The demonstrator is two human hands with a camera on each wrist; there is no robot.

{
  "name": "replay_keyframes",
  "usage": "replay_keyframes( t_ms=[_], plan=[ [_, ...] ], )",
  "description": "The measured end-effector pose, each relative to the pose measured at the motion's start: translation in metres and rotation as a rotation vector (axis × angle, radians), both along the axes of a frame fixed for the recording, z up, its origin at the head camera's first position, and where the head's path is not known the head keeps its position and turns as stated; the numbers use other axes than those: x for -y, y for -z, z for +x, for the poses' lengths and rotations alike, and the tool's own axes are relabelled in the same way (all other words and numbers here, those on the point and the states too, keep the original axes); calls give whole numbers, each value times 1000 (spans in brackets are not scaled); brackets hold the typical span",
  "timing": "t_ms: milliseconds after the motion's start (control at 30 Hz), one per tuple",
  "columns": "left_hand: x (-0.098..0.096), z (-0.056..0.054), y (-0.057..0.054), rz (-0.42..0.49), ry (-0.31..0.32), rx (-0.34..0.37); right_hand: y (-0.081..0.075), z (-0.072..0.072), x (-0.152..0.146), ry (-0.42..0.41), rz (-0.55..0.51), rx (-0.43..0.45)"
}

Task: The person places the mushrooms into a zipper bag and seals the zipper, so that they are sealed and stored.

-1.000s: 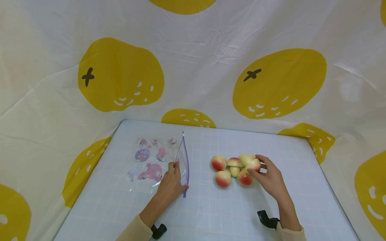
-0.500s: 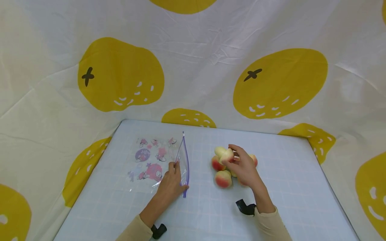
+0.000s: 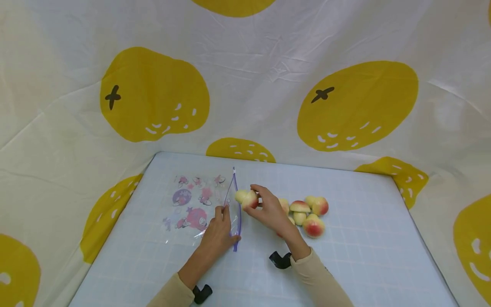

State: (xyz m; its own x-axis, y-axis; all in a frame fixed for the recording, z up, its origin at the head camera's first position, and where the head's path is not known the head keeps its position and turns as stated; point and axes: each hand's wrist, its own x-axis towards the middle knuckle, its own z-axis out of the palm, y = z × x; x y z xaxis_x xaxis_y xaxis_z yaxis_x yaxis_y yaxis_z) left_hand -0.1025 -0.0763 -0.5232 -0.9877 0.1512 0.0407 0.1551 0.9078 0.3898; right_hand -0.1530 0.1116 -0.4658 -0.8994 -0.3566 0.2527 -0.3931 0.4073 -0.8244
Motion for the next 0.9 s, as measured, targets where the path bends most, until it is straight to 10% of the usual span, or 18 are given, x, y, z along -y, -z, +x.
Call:
replay_keyframes(
  t_ms=[900],
  plan=[
    [3, 3, -2, 19, 25, -33, 42, -27, 46, 173, 216, -45]
  ],
)
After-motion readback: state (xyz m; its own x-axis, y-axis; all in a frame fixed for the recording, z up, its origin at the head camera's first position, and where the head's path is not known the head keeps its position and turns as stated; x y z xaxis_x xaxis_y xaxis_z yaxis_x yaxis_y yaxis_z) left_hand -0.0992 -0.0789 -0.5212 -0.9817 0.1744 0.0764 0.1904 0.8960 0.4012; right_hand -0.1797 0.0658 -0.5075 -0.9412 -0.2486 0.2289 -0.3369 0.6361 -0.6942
